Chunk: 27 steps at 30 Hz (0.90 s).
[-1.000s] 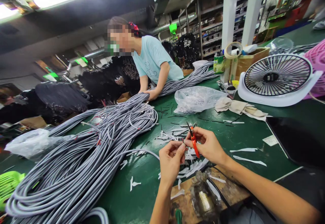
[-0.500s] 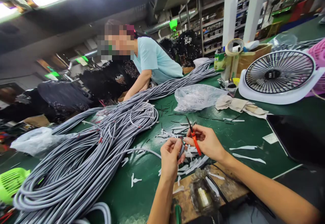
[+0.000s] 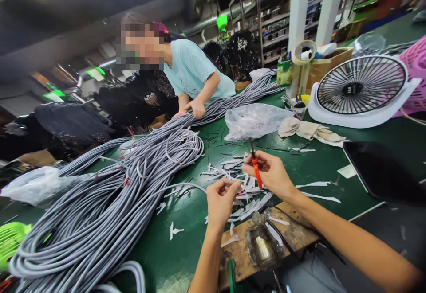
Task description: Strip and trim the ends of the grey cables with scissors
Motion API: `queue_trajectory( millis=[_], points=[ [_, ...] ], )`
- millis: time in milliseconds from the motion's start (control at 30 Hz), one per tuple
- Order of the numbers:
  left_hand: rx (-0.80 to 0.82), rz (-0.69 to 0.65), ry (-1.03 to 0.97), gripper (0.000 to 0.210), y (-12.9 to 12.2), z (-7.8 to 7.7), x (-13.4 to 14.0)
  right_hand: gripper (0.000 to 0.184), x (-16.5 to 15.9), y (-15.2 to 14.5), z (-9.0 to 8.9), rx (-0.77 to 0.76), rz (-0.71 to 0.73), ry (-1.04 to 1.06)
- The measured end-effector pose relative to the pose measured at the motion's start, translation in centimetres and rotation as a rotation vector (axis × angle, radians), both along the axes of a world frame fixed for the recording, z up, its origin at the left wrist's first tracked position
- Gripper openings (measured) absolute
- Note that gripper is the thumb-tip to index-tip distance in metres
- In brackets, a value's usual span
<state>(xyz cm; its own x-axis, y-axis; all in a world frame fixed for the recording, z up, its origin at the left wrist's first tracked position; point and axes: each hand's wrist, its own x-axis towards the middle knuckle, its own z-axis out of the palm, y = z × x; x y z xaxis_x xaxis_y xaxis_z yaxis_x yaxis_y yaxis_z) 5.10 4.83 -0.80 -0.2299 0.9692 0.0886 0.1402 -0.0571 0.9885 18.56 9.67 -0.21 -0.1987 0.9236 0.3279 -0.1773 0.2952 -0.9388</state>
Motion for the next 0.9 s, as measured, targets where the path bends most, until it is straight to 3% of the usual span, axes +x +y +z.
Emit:
queue_trajectory(
  millis=[133,233,333,433,567,700,900],
  points=[
    [-0.024,-0.024,0.148,0.023,0.0,-0.4,0.1,0.022,-0.1,-0.3,-0.2,0.035,0.228,-0.158],
    [-0.07,-0.026,0.124,0.023,0.2,-0.7,0.0,0.016,-0.2,-0.2,-0.5,0.1,0.181,-0.233],
    [-0.136,-0.131,-0.084,0.03,0.3,-0.5,-0.2,0.019,-0.1,0.1,-0.6,0.106,0.04,-0.17],
    [-0.092,-0.223,-0.363,0.034,0.2,0.3,-0.3,0.025,0.0,0.3,-0.4,0.027,-0.047,-0.039],
    [0.014,-0.218,-0.579,0.025,0.1,0.8,-0.4,0.024,-0.1,0.2,-0.2,0.013,0.013,-0.006],
    [0.067,-0.165,-0.472,0.023,0.3,-0.1,-0.7,0.019,-0.5,-0.1,-0.6,0.065,0.093,-0.036],
    [0.064,-0.145,-0.236,0.022,0.6,-1.0,-0.6,0.021,-0.5,0.0,-1.0,0.056,0.043,-0.019]
  ],
)
